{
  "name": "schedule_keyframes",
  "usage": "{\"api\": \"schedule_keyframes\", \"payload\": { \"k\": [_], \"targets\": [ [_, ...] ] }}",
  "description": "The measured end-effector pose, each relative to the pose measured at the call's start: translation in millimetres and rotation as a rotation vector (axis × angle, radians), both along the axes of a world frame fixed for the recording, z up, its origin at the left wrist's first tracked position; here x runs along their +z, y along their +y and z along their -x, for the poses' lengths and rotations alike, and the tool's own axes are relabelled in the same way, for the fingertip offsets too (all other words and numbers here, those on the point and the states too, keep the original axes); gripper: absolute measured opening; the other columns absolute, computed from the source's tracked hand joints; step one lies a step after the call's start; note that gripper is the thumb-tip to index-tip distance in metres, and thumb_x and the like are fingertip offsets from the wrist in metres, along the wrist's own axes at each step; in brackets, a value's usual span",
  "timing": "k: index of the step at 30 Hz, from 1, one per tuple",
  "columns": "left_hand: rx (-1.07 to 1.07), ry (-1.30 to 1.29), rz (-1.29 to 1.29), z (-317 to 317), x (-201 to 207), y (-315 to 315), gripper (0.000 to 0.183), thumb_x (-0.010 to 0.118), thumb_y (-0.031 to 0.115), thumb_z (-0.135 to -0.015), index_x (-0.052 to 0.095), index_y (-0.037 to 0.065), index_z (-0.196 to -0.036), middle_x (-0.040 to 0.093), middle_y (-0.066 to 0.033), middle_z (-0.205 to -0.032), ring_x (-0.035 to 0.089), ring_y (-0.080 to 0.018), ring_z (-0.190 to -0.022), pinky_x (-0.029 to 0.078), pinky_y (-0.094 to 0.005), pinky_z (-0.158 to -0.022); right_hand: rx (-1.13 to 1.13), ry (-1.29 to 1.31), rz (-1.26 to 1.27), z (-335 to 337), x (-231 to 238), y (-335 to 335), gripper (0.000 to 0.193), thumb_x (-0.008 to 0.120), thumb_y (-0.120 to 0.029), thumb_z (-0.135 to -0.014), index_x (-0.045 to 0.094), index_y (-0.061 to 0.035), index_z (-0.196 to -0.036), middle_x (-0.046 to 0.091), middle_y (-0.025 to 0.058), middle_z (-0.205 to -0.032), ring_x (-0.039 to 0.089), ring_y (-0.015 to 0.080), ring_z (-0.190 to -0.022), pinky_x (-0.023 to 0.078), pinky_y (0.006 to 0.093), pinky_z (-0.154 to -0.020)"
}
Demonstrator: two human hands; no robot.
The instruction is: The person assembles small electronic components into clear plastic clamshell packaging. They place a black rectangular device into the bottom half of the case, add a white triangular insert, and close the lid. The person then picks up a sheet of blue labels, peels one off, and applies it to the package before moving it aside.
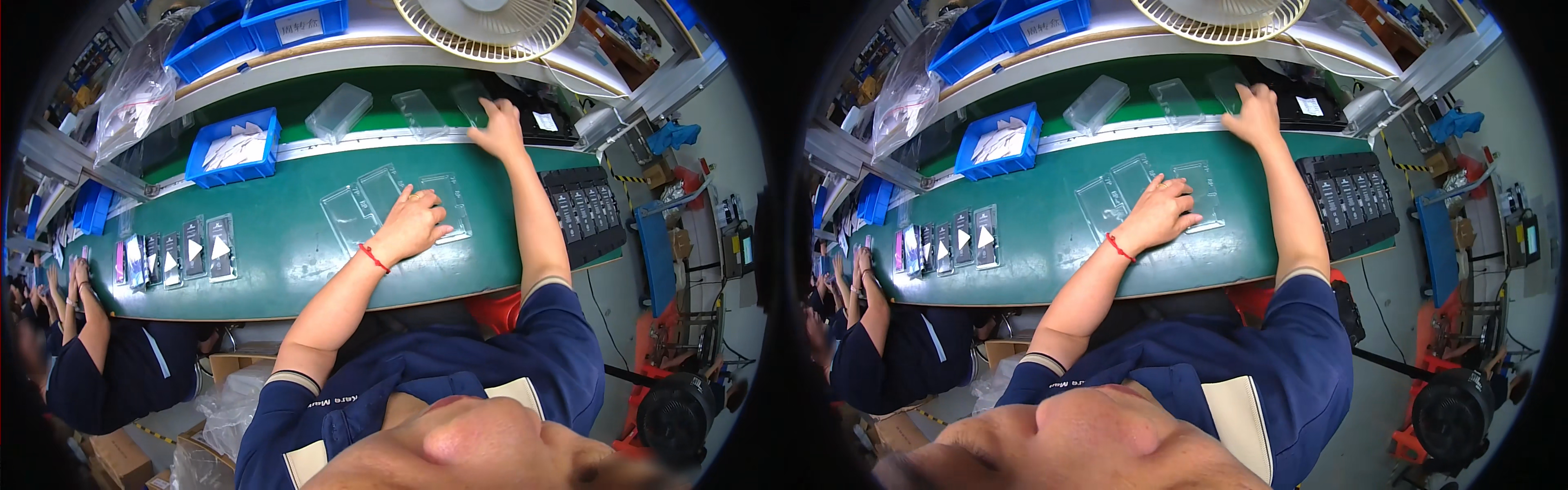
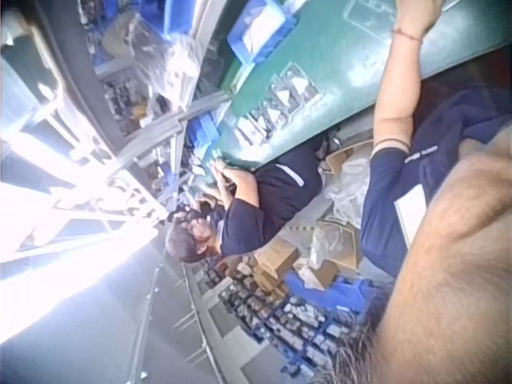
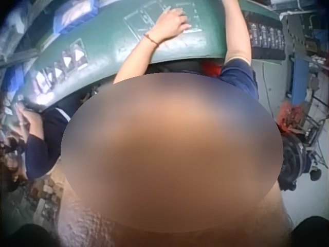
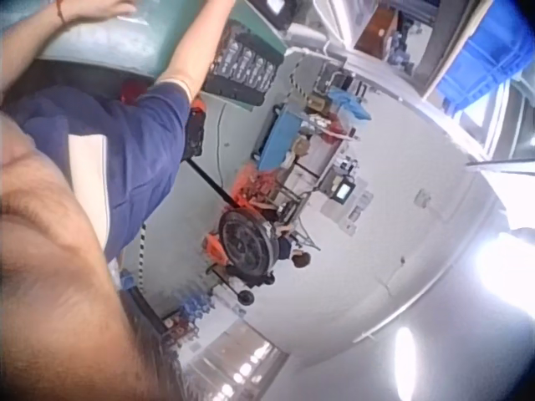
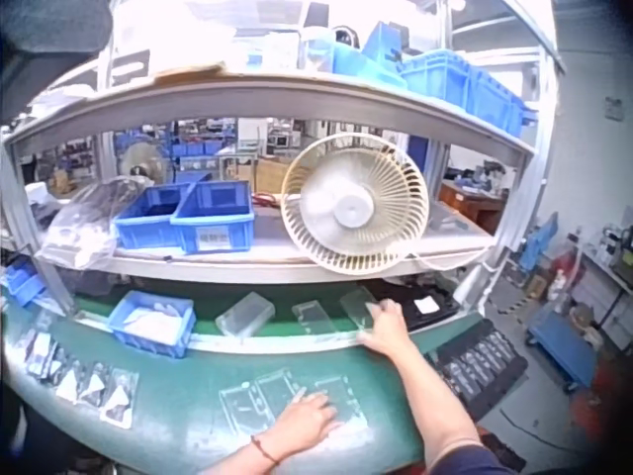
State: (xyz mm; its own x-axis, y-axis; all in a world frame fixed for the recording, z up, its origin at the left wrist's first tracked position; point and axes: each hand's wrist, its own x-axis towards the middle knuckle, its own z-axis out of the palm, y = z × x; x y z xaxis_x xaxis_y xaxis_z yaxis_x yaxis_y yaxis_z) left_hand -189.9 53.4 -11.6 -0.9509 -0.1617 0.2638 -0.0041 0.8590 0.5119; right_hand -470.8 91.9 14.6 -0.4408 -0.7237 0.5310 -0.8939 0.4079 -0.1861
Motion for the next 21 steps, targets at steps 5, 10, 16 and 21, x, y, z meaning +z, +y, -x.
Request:
{"api": "schedule_keyframes", "payload": {
  "k": [5, 10, 16, 21],
  "targets": [
    [0.262, 0.076, 0.145, -24, 20, 3, 0.043, 0.073, 0.039, -0.079, 0.066, 0.008, -0.108, 0.051, -0.02, -0.13, 0.038, -0.0405, -0.132, 0.027, -0.0649, -0.104, -0.193, -0.15, -0.107, -86, -34, 102, 0.062, 0.069, -0.03, -0.068, 0.061, -0.0014, -0.122, 0.051, 0.0268, -0.123, 0.048, 0.0407, -0.113, 0.043, 0.0458, -0.098],
    [0.537, -0.255, 0.091, -37, 20, 3, 0.082, 0.07, 0.06, -0.075, 0.048, 0.015, -0.14, 0.033, -0.0259, -0.149, 0.023, -0.0447, -0.141, 0.015, -0.0684, -0.108, -0.092, -0.151, -0.082, -146, -29, 128, 0.062, 0.07, -0.044, -0.079, 0.058, -0.0059, -0.126, 0.048, 0.0269, -0.127, 0.047, 0.0405, -0.113, 0.039, 0.048, -0.096],
    [0.413, -0.236, 0.038, -35, 17, -1, 0.074, 0.07, 0.054, -0.078, 0.052, 0.012, -0.136, 0.035, -0.0241, -0.148, 0.027, -0.0402, -0.141, 0.015, -0.0668, -0.109, -0.473, 0.005, 0.086, -32, 4, 199, 0.045, 0.07, -0.034, -0.078, 0.065, -0.007, -0.113, 0.065, 0.0168, -0.108, 0.059, 0.0364, -0.101, 0.046, 0.0485, -0.088],
    [0.464, 0.02, 0.045, -29, 12, -2, 0.067, 0.073, 0.045, -0.079, 0.055, 0.008, -0.132, 0.038, -0.0243, -0.144, 0.03, -0.0395, -0.139, 0.019, -0.0596, -0.112, -1.025, -0.33, -0.14, 113, 9, 290, 0.046, 0.066, -0.044, -0.084, 0.067, -0.0121, -0.118, 0.064, 0.0129, -0.123, 0.056, 0.0354, -0.116, 0.04, 0.0466, -0.1]
  ]
}}
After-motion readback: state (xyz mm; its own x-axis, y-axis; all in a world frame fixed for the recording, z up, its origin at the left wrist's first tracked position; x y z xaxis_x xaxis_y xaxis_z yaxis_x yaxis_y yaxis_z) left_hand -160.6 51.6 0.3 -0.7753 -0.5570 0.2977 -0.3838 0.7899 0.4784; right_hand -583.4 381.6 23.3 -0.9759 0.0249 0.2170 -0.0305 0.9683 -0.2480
